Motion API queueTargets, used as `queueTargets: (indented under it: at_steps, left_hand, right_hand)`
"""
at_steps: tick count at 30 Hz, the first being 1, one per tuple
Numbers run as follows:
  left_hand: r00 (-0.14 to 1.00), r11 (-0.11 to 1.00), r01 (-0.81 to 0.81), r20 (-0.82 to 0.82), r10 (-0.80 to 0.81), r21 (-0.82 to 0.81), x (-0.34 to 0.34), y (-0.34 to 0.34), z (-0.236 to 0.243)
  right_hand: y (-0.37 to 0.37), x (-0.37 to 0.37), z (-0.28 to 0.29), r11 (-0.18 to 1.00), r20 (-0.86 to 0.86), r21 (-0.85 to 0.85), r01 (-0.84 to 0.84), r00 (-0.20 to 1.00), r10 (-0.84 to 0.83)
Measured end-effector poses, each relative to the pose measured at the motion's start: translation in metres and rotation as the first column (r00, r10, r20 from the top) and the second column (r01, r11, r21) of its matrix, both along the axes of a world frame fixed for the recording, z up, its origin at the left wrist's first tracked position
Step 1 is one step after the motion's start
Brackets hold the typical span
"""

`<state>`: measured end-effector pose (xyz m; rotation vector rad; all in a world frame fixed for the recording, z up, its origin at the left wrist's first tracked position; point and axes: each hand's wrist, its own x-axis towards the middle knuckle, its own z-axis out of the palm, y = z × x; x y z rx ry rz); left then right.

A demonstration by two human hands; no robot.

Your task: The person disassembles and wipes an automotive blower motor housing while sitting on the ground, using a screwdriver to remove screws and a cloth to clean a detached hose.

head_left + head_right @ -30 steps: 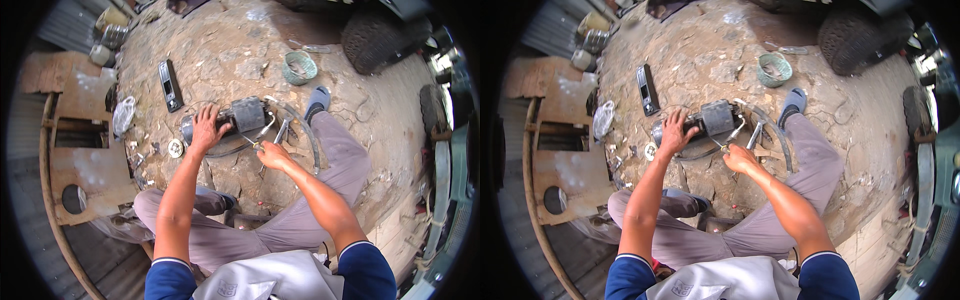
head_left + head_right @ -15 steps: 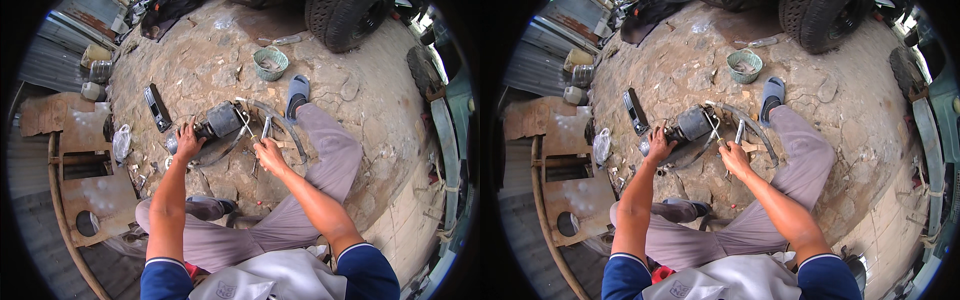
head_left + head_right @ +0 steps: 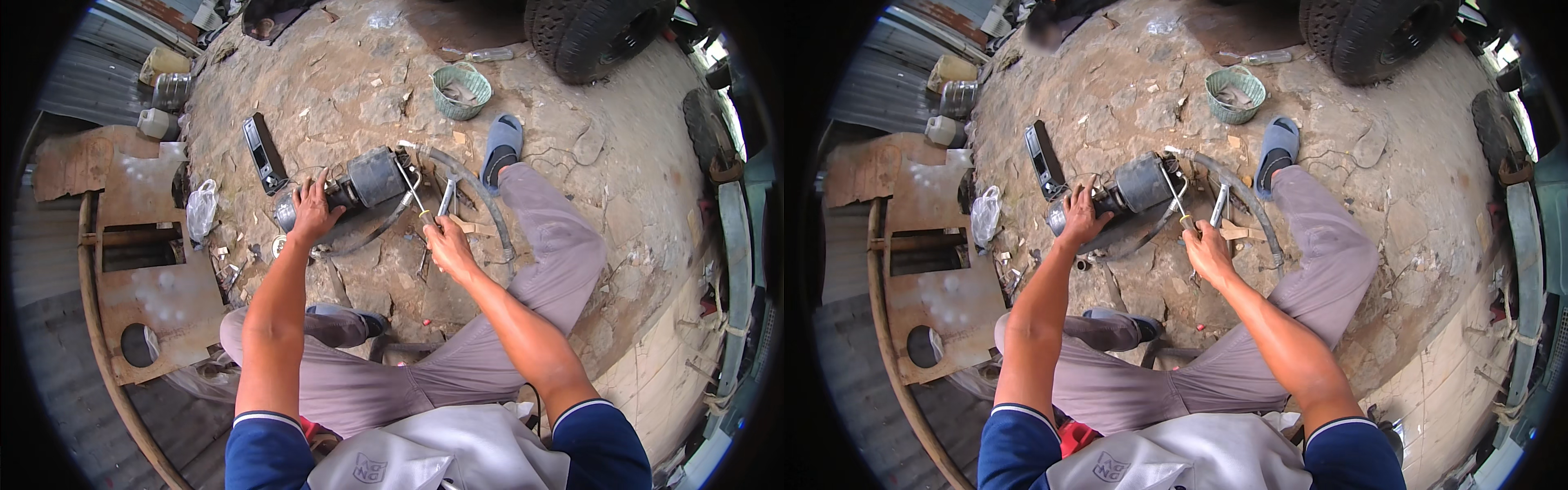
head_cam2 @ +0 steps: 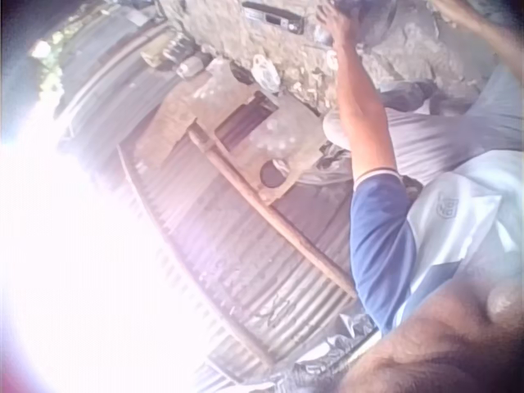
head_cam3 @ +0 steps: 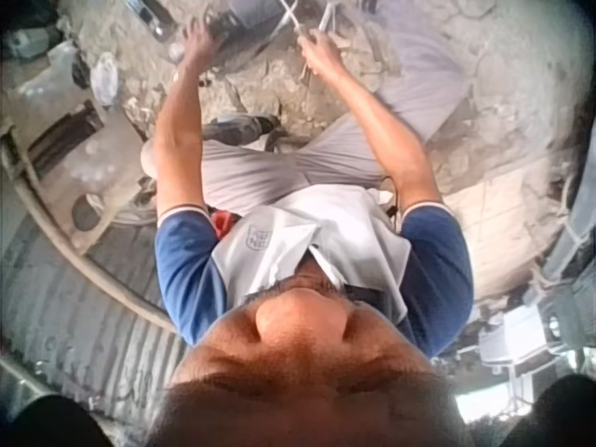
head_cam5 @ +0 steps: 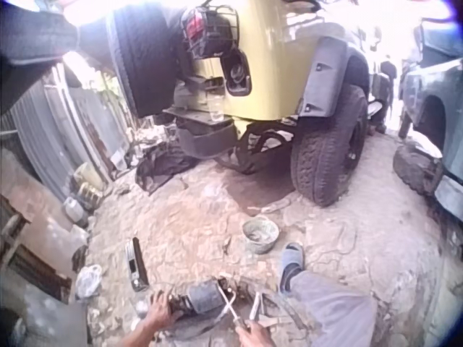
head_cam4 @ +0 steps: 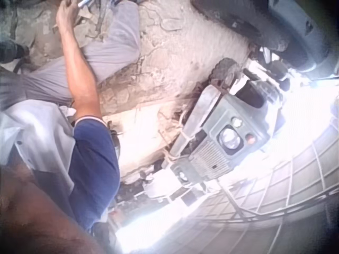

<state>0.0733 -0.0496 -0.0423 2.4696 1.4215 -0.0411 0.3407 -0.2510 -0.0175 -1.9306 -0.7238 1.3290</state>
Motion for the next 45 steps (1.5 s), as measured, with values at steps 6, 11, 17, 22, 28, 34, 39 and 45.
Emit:
queueTargets:
  at_steps: [6,11,17,22,28,34,39,45]
  left_hand:
    - [1.0,1.0,-0.01,-0.005,0.01,0.003,0.0,0.004,0.0]
    - [1.0,1.0,-0.014,0.003,0.014,0.004,0.0,0.005,0.0]
    - [1.0,1.0,-0.024,0.011,0.024,-0.007,0.001,0.007,0.001]
    - [1.0,1.0,-0.025,0.016,0.026,-0.015,0.002,0.007,0.004]
    - [0.999,1.0,-0.031,-0.01,0.031,-0.005,0.001,0.007,0.001]
    - [0.999,0.999,-0.034,-0.005,0.034,-0.01,0.001,0.006,0.001]
    - [0.999,0.999,-0.035,0.008,0.036,-0.02,-0.001,0.004,0.0]
    - [0.999,1.0,-0.021,0.027,0.022,-0.018,0.007,0.002,0.002]
  right_hand:
    - [0.004,-0.001,-0.003,1.0,-0.009,0.007,0.009,1.0,-0.009]
    - [0.006,0.0,-0.005,1.0,-0.015,0.026,0.01,1.0,-0.009]
    - [0.005,0.0,-0.005,1.0,-0.016,0.028,0.001,1.0,0.0]
    - [0.006,0.0,0.002,1.0,-0.035,0.012,0.004,0.999,-0.004]
    - [0.006,0.0,0.023,0.997,-0.28,-0.011,0.073,0.957,-0.073]
    - [0.003,0.009,0.033,0.956,-0.708,-0.13,0.262,0.651,-0.275]
    - [0.003,0.002,0.022,0.995,-0.367,-0.04,0.089,0.925,-0.098]
    - [0.0,-0.007,-0.018,0.998,0.172,0.069,-0.004,0.985,-0.008]
